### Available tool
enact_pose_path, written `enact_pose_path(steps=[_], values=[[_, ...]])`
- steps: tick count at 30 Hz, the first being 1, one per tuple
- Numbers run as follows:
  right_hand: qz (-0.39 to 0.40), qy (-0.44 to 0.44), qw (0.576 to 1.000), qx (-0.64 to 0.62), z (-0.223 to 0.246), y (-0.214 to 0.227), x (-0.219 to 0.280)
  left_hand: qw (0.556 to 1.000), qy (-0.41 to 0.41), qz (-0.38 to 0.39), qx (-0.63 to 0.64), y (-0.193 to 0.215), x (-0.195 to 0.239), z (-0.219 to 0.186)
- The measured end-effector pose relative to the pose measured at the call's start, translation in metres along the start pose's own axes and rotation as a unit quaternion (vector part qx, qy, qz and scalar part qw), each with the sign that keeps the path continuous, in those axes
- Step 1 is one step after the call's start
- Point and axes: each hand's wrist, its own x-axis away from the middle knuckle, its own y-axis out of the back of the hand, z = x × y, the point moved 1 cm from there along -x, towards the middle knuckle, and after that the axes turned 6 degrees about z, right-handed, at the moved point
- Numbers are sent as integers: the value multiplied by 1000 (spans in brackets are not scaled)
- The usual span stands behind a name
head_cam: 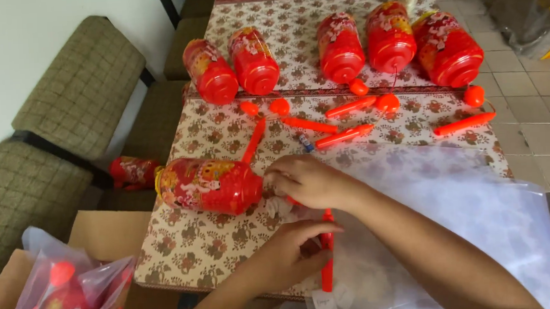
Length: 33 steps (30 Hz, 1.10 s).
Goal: The person is seen bagging decorative red lanterns and then assembling orange plastic components, likely handles or frames, for the lanterns.
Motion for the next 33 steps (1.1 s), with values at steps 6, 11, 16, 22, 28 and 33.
enact_pose_path(steps=[6,11,16,22,28,33], values=[[-82,-104,991,28,-12,41,55,989,-104,-108,-14,7,-19,0],[-32,-154,965,-211,-60,48,76,934,-130,-233,-239,14,-43,7],[43,-34,967,-250,-80,36,77,938,-70,-242,-236,26,-58,9],[32,-158,969,-187,-114,26,76,879,-80,-149,-447,43,-67,43],[36,-95,972,-212,-127,21,76,815,-215,-190,-504,46,-58,47],[42,-125,950,-283,-127,17,76,811,-228,-219,-493,47,-61,58]])
